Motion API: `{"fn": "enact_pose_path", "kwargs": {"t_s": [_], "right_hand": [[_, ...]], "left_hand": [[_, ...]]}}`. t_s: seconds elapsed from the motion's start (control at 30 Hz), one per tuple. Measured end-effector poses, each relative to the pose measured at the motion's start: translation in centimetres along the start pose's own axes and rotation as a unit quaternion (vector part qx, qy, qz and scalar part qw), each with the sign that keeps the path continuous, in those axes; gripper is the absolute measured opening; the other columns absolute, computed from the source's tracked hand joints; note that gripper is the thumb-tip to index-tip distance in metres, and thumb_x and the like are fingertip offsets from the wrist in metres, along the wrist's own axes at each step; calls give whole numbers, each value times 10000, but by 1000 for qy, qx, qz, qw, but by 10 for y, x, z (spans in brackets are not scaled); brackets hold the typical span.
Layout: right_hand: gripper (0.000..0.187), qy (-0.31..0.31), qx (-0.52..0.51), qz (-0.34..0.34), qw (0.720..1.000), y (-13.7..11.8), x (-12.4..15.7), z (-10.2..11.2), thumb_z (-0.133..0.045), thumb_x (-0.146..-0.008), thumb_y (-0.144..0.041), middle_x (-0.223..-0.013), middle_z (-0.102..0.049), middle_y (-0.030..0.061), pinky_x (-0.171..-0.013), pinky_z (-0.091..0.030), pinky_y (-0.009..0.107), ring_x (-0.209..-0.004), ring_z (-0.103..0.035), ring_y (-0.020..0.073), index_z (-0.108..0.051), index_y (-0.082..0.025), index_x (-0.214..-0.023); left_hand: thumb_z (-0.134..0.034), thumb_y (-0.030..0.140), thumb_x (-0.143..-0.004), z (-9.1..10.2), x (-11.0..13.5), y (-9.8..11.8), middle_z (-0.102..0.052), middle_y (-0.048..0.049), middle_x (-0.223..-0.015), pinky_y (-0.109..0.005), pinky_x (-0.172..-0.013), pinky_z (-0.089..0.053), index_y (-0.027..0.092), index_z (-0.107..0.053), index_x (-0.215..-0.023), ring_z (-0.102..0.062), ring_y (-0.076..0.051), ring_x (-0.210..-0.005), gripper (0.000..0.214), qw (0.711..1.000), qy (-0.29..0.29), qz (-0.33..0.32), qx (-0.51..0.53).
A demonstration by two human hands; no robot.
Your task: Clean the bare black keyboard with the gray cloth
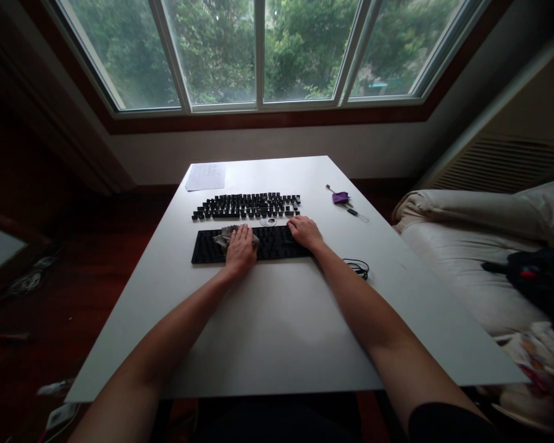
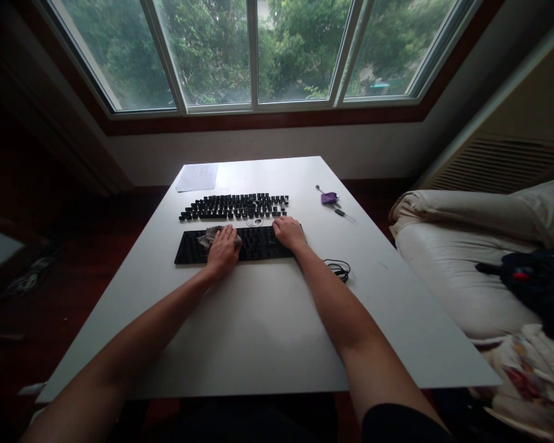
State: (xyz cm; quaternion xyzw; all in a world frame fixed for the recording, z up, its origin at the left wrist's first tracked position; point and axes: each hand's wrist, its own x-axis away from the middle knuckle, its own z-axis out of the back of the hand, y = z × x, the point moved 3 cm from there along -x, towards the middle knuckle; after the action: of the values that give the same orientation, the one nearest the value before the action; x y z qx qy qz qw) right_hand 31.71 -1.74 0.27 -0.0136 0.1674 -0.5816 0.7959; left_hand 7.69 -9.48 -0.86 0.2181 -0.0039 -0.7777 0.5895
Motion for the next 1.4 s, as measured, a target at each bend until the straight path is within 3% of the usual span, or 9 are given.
{"fn": "enact_pose_path", "kwargs": {"t_s": [0.17,0.43,0.83,1.0,1.13,1.2,1.27,1.33,1.4], "right_hand": [[363,-10,9,-4,1000,-5,3,3,-403,-1042,-323,-1189,-690,117,-984,-402,374,-1113,-578,265,-742,-211,-1104],[348,-5,15,-5,1000,-7,4,2,-410,-1037,-309,-1205,-682,119,-977,-408,379,-1124,-574,266,-739,-218,-1106],[325,-5,-3,2,1000,-2,2,-1,-433,-1019,-277,-1209,-691,99,-981,-409,367,-1123,-581,261,-743,-232,-1107],[325,5,3,3,1000,-3,3,0,-430,-1022,-274,-1196,-692,109,-998,-402,355,-1116,-583,256,-737,-215,-1107],[334,-5,13,-3,1000,-3,4,3,-418,-1030,-287,-1194,-689,117,-1005,-397,347,-1106,-584,250,-734,-202,-1097],[345,-14,13,-6,1000,-3,4,4,-409,-1036,-299,-1199,-685,119,-1012,-393,344,-1111,-581,248,-732,-199,-1104],[351,-20,10,-9,1000,-4,3,4,-404,-1039,-308,-1209,-680,120,-1019,-388,343,-1125,-576,248,-730,-200,-1115],[353,-21,7,-12,1000,-3,3,4,-403,-1041,-314,-1212,-676,120,-1021,-386,345,-1129,-573,249,-730,-202,-1112],[355,-17,5,-13,1000,-3,3,4,-400,-1043,-319,-1206,-676,120,-1017,-387,347,-1121,-574,250,-731,-201,-1101]], "left_hand": [[-418,394,-1015,-2,5,14,-361,-171,-1632,-516,-1283,-191,108,-401,-1559,-274,-308,-1547,614,1000,-7,-19,1],[-454,357,-998,-1,3,18,-347,-138,-1644,-502,-1292,-176,148,-383,-1572,-256,-284,-1556,615,996,-57,-65,-4],[-407,399,-1035,-3,3,33,-349,-149,-1641,-486,-1294,-177,126,-411,-1549,-256,-278,-1556,583,996,-55,-65,4],[-411,389,-1040,2,16,49,-316,-120,-1659,-457,-1299,-170,160,-395,-1563,-237,-232,-1563,571,983,-92,-147,66],[-459,339,-1025,17,30,60,-418,-91,-1613,-462,-1278,-244,231,-423,-1548,-365,-215,-1511,536,945,-132,-230,193],[-485,298,-1009,33,33,52,-524,-92,-1538,-467,-1223,-355,244,-489,-1500,-488,-231,-1427,494,932,-107,-228,261],[-490,310,-1012,54,31,29,-662,-88,-1375,-436,-1108,-481,244,-613,-1366,-621,-240,-1271,381,940,-36,-160,300],[-504,369,-1014,80,25,-9,-746,-84,-1151,-390,-962,-554,208,-685,-1206,-702,-233,-1058,309,943,97,-49,316],[-505,432,-1013,109,21,-54,-746,-67,-1002,-347,-869,-563,173,-682,-1126,-702,-214,-929,334,913,270,80,295]]}}
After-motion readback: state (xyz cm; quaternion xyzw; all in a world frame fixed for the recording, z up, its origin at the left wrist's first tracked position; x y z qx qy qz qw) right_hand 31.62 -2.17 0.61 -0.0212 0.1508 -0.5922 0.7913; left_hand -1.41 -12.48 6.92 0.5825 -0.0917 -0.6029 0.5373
